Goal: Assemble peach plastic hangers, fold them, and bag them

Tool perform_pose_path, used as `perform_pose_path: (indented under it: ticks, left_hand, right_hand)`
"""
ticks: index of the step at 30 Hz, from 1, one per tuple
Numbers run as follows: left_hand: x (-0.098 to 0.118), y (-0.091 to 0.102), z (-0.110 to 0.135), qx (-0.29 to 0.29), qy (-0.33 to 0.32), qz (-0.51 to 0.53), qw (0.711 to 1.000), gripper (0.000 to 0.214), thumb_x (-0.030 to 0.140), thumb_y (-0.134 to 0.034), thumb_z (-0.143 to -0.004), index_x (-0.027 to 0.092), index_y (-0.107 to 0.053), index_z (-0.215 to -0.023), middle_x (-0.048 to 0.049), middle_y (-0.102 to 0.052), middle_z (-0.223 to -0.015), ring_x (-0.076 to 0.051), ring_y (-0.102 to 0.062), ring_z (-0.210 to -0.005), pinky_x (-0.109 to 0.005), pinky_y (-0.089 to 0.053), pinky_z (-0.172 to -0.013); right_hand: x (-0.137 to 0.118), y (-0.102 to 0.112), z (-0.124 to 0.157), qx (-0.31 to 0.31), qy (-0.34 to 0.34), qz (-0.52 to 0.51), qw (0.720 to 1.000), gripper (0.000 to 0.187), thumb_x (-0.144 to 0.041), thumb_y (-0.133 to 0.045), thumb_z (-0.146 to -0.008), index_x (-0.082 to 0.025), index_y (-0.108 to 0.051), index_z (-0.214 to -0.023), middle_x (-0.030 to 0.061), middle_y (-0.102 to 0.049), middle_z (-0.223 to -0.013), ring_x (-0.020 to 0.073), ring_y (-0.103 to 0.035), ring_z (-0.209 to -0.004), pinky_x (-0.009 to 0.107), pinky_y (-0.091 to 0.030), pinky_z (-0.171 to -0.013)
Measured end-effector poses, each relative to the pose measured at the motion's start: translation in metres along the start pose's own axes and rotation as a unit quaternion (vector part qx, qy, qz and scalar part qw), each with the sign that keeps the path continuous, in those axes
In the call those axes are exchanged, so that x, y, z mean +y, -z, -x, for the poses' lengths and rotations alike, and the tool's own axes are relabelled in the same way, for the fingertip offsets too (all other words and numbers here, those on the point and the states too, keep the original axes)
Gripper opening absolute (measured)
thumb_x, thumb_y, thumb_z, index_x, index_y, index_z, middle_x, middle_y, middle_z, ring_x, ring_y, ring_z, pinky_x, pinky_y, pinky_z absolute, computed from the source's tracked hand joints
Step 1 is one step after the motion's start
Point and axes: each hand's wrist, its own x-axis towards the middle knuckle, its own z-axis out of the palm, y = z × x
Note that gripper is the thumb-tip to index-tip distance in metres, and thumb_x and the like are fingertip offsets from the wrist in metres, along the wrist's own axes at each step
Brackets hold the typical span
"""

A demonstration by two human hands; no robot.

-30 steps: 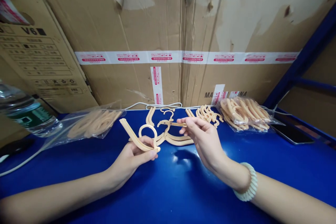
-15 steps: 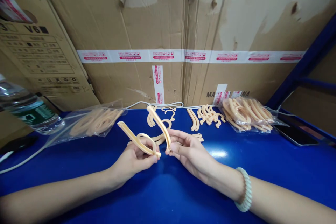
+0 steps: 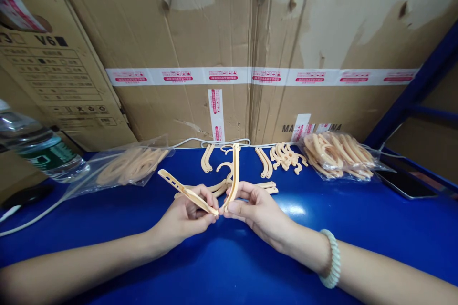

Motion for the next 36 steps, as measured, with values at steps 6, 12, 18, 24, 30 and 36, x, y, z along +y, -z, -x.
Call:
perform_pose_path:
  ticks: [6,12,18,24,30,36]
  left_hand:
    - [0.0,-0.001,0.0,0.01,0.007,-0.059,0.998,0.019,0.008,-0.066,-0.061,0.017,-0.054,-0.072,0.0038,-0.064,-0.07,-0.009,-0.06,-0.061,-0.021,-0.047,-0.06]
    - [0.0,-0.001,0.001,0.003,0.027,-0.089,0.996,0.016,0.01,-0.068,-0.063,0.016,-0.056,-0.072,0.0013,-0.068,-0.07,-0.013,-0.065,-0.065,-0.023,-0.051,-0.063]
    - [0.003,0.0,0.002,0.008,0.028,-0.076,0.997,0.016,0.016,-0.073,-0.066,0.016,-0.06,-0.076,-0.0022,-0.074,-0.077,-0.017,-0.071,-0.073,-0.028,-0.054,-0.074]
    - [0.002,0.002,0.003,0.012,0.032,-0.049,0.998,0.019,0.017,-0.077,-0.065,0.015,-0.062,-0.076,-0.0023,-0.077,-0.078,-0.018,-0.072,-0.075,-0.03,-0.056,-0.077]
    - [0.002,0.003,0.002,0.011,0.045,-0.026,0.999,0.017,0.016,-0.078,-0.066,0.015,-0.063,-0.076,-0.0019,-0.077,-0.076,-0.018,-0.073,-0.074,-0.029,-0.057,-0.078]
    - [0.0,0.002,0.005,0.026,0.052,0.015,0.998,0.02,0.016,-0.08,-0.066,0.016,-0.062,-0.076,-0.0013,-0.077,-0.073,-0.017,-0.073,-0.072,-0.028,-0.056,-0.075]
  right_hand:
    - [0.003,0.001,-0.002,-0.002,0.047,0.099,0.994,0.021,-0.022,-0.079,-0.074,-0.018,-0.068,-0.091,0.0002,-0.072,-0.083,0.0093,-0.064,-0.075,0.02,-0.05,-0.068]
    - [-0.003,-0.003,-0.001,0.003,0.037,0.151,0.988,0.022,-0.028,-0.082,-0.07,-0.015,-0.069,-0.083,0.0003,-0.072,-0.075,0.0088,-0.062,-0.064,0.021,-0.052,-0.065]
    - [-0.005,-0.001,0.0,-0.001,0.047,0.169,0.984,0.023,-0.03,-0.081,-0.072,-0.016,-0.069,-0.084,0.0015,-0.073,-0.075,0.0107,-0.066,-0.066,0.023,-0.054,-0.067]
    - [-0.007,-0.002,0.001,-0.013,0.061,0.2,0.978,0.02,-0.029,-0.08,-0.074,-0.016,-0.068,-0.084,0.0008,-0.074,-0.073,0.0108,-0.068,-0.066,0.023,-0.056,-0.069]
    - [-0.003,-0.001,0.003,-0.005,0.096,0.216,0.972,0.015,-0.025,-0.078,-0.076,-0.017,-0.068,-0.083,0.0009,-0.074,-0.076,0.0117,-0.07,-0.068,0.024,-0.058,-0.07]
    - [0.008,-0.007,0.006,0.044,0.114,0.216,0.969,0.017,-0.027,-0.077,-0.076,-0.017,-0.063,-0.078,-0.0003,-0.072,-0.071,0.0109,-0.069,-0.064,0.022,-0.058,-0.064]
